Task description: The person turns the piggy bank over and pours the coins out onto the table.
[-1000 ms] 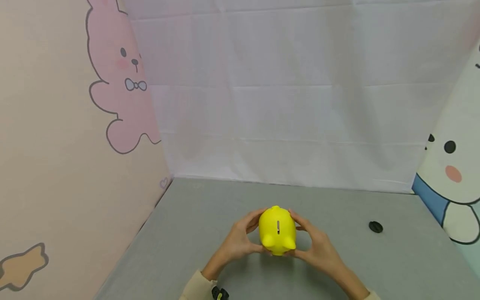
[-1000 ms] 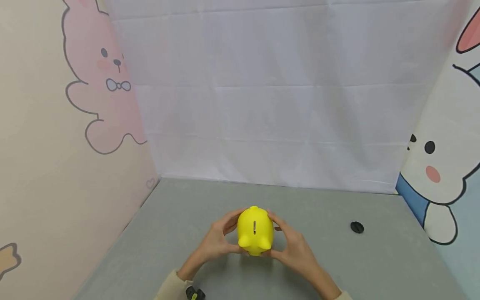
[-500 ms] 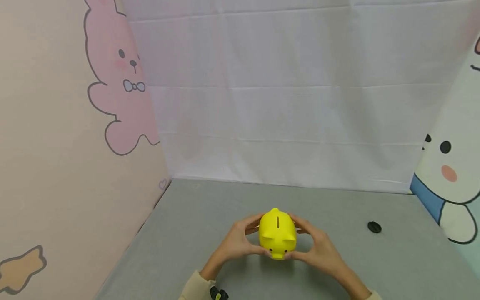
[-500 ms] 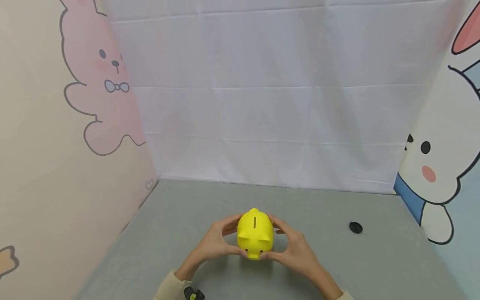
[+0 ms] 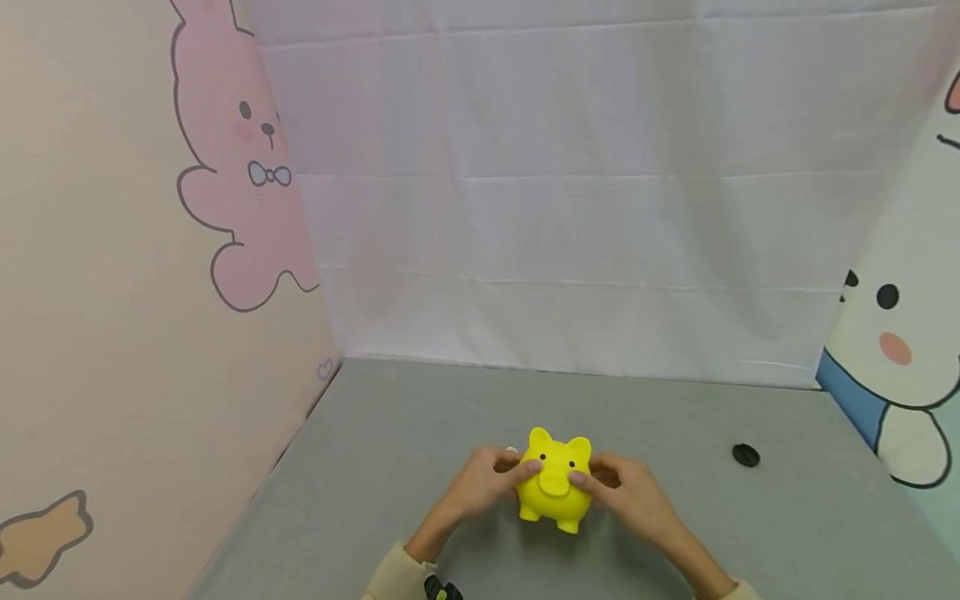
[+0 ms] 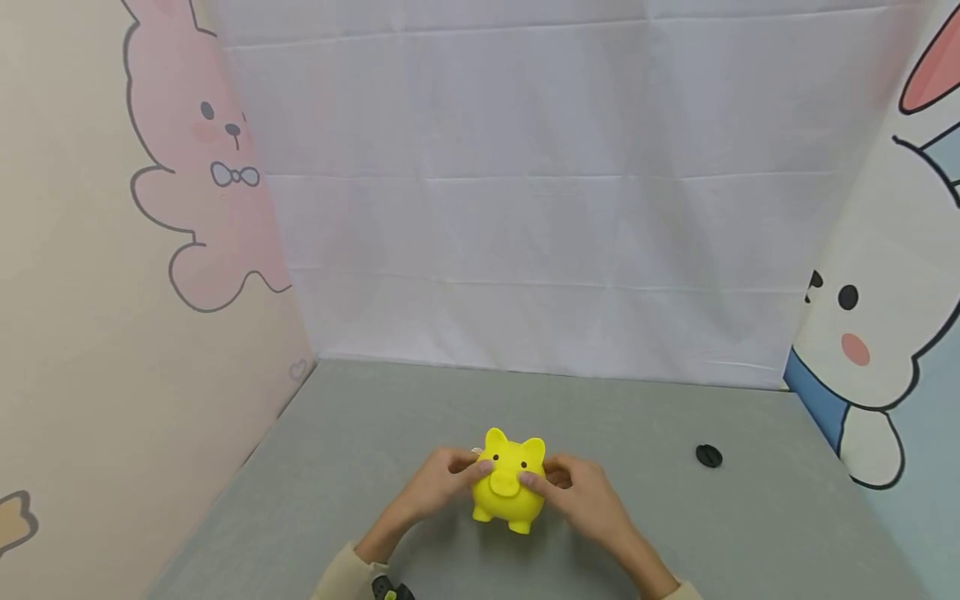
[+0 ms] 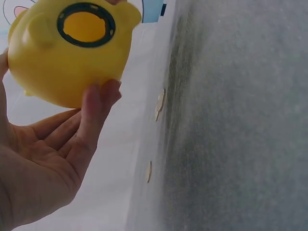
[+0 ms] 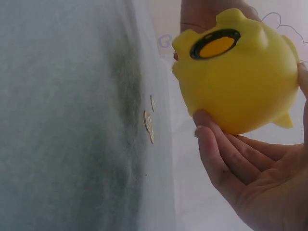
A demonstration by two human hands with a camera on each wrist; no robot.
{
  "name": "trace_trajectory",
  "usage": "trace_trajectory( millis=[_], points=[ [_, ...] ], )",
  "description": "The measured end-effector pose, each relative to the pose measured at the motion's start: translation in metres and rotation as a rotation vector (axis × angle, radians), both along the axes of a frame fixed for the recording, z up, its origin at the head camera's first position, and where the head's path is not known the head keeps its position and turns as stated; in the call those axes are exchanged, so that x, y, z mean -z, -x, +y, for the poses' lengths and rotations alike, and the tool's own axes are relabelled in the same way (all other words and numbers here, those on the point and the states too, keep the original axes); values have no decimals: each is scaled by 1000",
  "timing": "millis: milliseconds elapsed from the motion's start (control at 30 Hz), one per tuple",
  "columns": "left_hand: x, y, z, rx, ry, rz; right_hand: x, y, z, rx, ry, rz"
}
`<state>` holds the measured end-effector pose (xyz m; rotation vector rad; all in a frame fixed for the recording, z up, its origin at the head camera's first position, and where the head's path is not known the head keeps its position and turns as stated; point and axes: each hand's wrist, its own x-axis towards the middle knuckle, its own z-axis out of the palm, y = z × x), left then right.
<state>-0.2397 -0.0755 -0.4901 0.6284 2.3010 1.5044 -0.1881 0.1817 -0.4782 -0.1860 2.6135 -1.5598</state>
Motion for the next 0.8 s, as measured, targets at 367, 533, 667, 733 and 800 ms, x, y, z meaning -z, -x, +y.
trace_trajectory(
  millis=[367, 533, 667, 733, 800],
  points=[
    [1, -2, -1, 5, 0, -83, 0, 4, 2, -55, 30, -91],
    [1, 0, -4, 21, 0, -57, -1, 1, 4, -54, 25, -82],
    [1, 1, -5, 32, 10, -22, -1, 0, 7, -74, 24, -52],
    [1, 1, -6, 41, -8, -16, 0, 0, 8, -85, 20, -15],
    [0, 1, -7, 56, -40, -9, 2, 0, 9, -90, 12, 37]
  ],
)
